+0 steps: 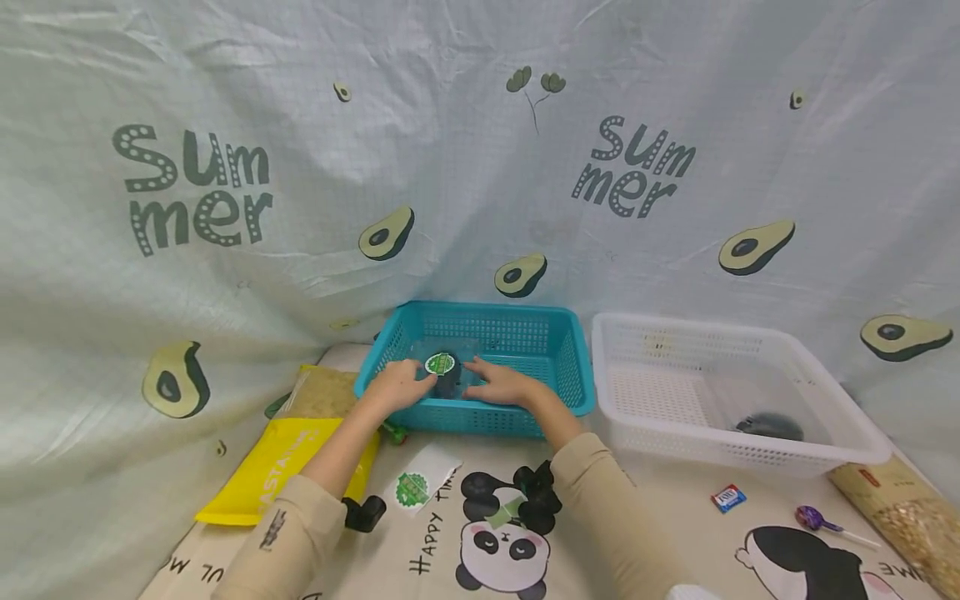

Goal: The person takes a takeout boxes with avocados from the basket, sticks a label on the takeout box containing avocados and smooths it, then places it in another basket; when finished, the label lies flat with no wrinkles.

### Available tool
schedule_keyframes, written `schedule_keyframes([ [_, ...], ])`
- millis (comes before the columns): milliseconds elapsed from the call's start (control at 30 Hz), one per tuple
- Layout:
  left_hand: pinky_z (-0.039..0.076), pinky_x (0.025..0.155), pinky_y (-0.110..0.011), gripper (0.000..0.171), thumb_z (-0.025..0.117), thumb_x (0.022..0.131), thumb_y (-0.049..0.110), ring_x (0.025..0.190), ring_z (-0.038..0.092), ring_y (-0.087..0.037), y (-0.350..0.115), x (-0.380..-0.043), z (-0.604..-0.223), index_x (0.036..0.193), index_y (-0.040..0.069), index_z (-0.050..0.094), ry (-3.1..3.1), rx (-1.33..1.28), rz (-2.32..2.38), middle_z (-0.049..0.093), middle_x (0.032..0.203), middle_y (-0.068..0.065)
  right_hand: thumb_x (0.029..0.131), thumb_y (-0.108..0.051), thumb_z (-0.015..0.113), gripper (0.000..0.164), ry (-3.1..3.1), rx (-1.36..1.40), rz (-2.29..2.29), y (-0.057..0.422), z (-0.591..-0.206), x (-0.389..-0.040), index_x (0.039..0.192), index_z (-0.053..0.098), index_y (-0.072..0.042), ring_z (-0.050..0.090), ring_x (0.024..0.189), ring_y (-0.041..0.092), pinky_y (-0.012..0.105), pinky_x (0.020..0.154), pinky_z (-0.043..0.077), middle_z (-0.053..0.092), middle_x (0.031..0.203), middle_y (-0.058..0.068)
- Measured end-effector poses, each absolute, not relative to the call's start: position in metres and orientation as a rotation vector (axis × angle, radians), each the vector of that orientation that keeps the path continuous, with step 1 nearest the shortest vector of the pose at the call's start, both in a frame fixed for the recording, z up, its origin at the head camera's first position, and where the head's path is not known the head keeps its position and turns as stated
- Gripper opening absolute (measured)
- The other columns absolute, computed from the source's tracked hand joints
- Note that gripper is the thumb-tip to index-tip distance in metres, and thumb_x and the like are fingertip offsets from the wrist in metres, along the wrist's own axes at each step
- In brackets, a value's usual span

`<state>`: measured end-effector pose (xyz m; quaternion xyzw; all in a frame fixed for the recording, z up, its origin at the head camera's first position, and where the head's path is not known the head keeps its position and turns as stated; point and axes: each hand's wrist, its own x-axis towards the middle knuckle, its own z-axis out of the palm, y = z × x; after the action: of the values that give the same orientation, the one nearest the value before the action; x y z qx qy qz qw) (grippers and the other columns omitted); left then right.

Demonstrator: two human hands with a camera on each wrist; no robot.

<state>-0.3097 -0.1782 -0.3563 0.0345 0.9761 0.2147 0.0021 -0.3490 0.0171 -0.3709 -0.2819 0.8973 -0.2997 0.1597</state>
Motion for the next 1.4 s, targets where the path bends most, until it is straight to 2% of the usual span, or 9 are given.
schedule_keyframes([
  [200,0.044,0.075,-0.052,0.05,0.046,0.088,0.038,0.103,0.052,-0.037,-0.163,-0.308,-0.353,0.117,-0.002,0.053,3.066,-0.039,0.535,0.054,0.116,-0.021,0.091,-0.032,0.045,0.056,2.57,-0.848,-0.8,0.025,-0.372,-0.352,0.14,0.026,-0.015,0.017,0.133,0.031,0.051,0.103,0.022,0.011,0.148,0.01],
  [300,0.043,0.076,-0.052,0.049,0.046,0.087,0.039,0.101,0.052,-0.037,-0.157,-0.311,-0.353,0.114,-0.002,0.054,3.086,-0.065,0.494,0.054,0.113,-0.021,0.092,-0.031,0.045,0.053,2.66,-0.895,-0.769,0.031,-0.369,-0.351,0.138,0.031,-0.011,0.017,0.133,0.032,0.05,0.103,0.021,0.012,0.148,0.013],
  [433,0.038,0.086,-0.054,0.05,0.048,0.088,0.037,0.109,0.046,-0.039,-0.148,-0.312,-0.35,0.121,0.0,0.05,3.181,-0.026,0.493,0.047,0.121,-0.022,0.091,-0.029,0.048,0.049,2.824,-1.01,-0.738,0.046,-0.357,-0.342,0.133,0.039,-0.006,0.019,0.132,0.033,0.05,0.103,0.021,0.017,0.146,0.016],
  [600,0.037,0.091,-0.051,0.045,0.049,0.088,0.034,0.116,0.043,-0.035,-0.119,-0.311,-0.342,0.124,0.006,0.05,3.339,0.19,0.581,0.046,0.129,-0.016,0.09,-0.028,0.049,0.044,2.968,-1.168,-0.766,0.091,-0.34,-0.323,0.129,0.045,-0.007,0.027,0.128,0.035,0.052,0.1,0.025,0.031,0.139,0.017],
  [767,0.038,0.092,-0.045,0.044,0.049,0.089,0.034,0.118,0.044,-0.027,-0.067,-0.309,-0.338,0.127,0.012,0.048,3.331,0.548,0.764,0.046,0.13,-0.008,0.089,-0.025,0.053,0.044,3.074,-1.161,-0.843,0.156,-0.328,-0.301,0.127,0.047,-0.005,0.032,0.122,0.036,0.056,0.095,0.028,0.039,0.133,0.019],
  [967,0.036,0.097,-0.04,0.05,0.048,0.089,0.035,0.126,0.035,-0.022,0.004,-0.304,-0.339,0.134,0.014,0.038,3.078,0.883,0.95,0.037,0.138,-0.006,0.089,-0.024,0.052,0.046,3.204,-0.918,-0.816,0.249,-0.331,-0.287,0.126,0.044,0.001,0.034,0.118,0.041,0.057,0.092,0.029,0.039,0.129,0.024],
  [1167,0.036,0.097,-0.029,0.048,0.047,0.09,0.035,0.123,0.038,-0.017,0.075,-0.299,-0.347,0.132,0.012,0.04,2.956,1.079,0.834,0.04,0.135,-0.004,0.093,-0.026,0.044,0.05,3.242,-0.516,-0.776,0.33,-0.34,-0.284,0.126,0.038,0.011,0.031,0.114,0.05,0.061,0.09,0.027,0.034,0.126,0.035],
  [1400,0.04,0.092,-0.024,0.048,0.045,0.089,0.041,0.117,0.045,-0.012,0.124,-0.293,-0.355,0.13,0.015,0.044,2.969,0.972,0.555,0.046,0.13,-0.001,0.092,-0.028,0.039,0.059,3.184,-0.057,-0.685,0.39,-0.357,-0.281,0.125,0.029,0.02,0.028,0.11,0.057,0.063,0.088,0.027,0.029,0.122,0.044],
])
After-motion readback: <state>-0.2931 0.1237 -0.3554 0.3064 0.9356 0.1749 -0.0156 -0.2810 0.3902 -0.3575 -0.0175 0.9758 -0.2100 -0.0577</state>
